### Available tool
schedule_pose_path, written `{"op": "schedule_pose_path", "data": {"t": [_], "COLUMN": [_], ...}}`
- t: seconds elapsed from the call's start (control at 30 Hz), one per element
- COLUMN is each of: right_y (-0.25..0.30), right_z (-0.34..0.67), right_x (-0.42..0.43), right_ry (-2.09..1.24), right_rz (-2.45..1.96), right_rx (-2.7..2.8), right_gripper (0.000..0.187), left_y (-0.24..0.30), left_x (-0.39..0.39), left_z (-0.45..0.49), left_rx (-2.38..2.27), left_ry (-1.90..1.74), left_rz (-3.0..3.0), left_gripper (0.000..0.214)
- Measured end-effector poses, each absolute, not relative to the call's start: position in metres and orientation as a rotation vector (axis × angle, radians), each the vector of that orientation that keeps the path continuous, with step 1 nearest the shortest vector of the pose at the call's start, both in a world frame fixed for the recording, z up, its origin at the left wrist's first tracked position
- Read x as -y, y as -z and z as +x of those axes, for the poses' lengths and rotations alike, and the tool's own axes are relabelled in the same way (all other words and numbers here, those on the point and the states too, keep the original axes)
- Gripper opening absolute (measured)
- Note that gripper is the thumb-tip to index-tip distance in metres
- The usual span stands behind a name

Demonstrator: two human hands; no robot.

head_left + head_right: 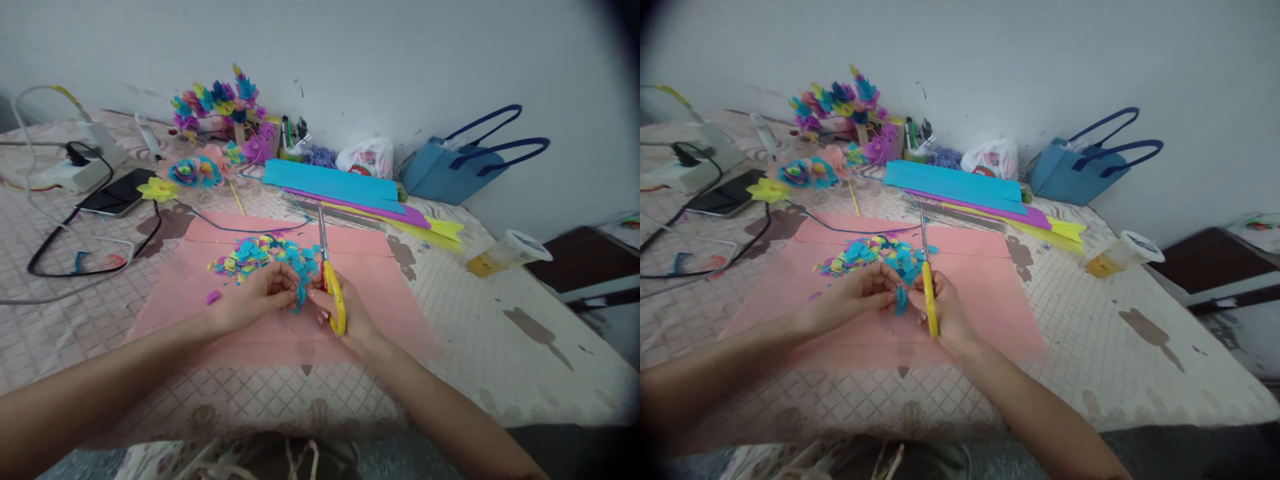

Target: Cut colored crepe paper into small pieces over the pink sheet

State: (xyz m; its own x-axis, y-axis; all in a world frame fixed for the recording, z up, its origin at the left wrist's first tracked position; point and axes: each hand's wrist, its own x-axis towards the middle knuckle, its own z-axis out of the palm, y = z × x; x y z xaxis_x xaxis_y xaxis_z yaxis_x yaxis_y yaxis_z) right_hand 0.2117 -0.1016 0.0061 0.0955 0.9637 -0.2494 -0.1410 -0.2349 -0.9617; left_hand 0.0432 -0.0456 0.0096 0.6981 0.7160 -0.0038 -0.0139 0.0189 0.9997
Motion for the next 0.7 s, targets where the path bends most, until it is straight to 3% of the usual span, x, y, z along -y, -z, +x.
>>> {"op": "schedule_pose_path", "data": {"t": [0.4,0.7], "right_y": [-0.0098,-0.0048], "right_z": [0.2175,0.2187], "right_x": [0.1018,0.1011], "right_ry": [-1.434,-1.477], "right_rz": [-1.272,-1.215], "right_rx": [0.878,0.869], "right_gripper": [0.026,0.024], "left_y": [-0.0082,-0.0103], "left_x": [0.0439,0.0419], "left_z": [0.0397,0.0394], "left_rx": [-0.629,-0.671], "left_ry": [-0.632,-0.674], "left_rz": [1.71,1.917], "left_gripper": [0.003,0.019]}}
